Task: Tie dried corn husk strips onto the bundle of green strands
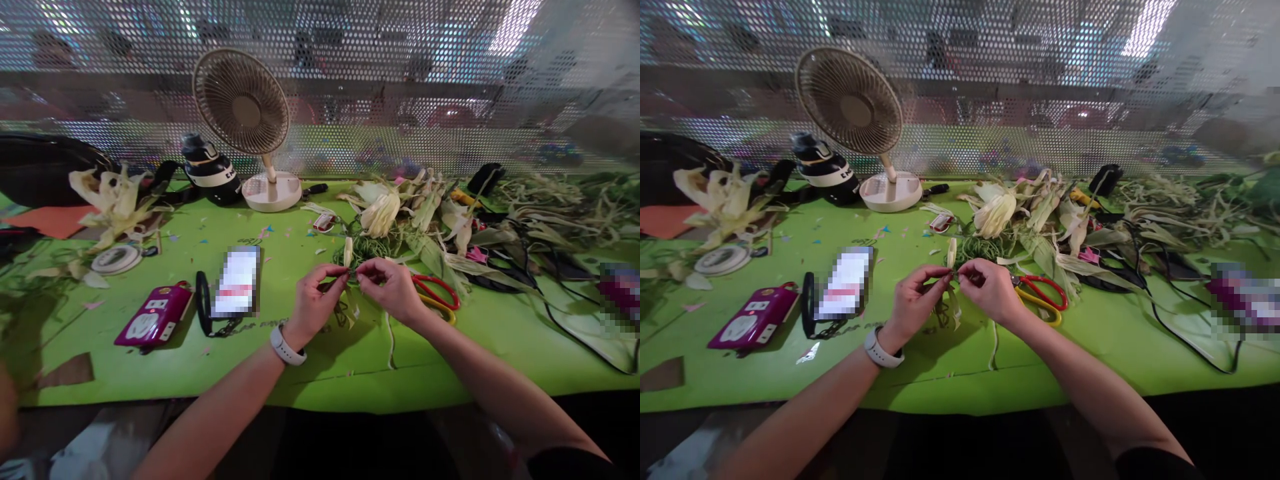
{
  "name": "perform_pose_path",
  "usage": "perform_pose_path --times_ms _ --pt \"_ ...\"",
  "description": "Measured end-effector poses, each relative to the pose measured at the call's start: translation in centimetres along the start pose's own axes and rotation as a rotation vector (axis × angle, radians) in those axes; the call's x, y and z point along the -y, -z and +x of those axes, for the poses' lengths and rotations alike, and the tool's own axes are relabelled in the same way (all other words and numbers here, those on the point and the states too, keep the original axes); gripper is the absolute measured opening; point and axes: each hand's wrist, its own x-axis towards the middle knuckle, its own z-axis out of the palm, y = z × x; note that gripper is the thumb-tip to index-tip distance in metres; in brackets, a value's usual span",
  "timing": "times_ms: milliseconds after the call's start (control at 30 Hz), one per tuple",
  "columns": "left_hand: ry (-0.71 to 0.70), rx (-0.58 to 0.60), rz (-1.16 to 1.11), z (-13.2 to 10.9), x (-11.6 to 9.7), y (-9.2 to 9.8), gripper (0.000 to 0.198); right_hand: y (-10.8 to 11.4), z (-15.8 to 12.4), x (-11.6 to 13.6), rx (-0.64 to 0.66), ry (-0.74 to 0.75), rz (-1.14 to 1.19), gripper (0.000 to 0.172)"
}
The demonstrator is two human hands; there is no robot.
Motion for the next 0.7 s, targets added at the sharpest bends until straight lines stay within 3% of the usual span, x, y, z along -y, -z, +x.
perform_pose_path --times_ms 367,533,700 --pt "0.033 0.042 -0.061 -0.1 -0.3 -0.1 0.015 0.7 1.0 0.5 0.196 -0.470 0.657 0.014" --pt "0.031 0.076 -0.059 -0.2 0.1 -0.1 0.016 0.2 0.8 0.4 0.094 -0.385 0.582 0.016" --pt "0.132 0.084 -0.084 -0.2 -0.3 -0.1 0.019 -0.4 0.4 0.7 0.021 -0.306 0.442 0.016"
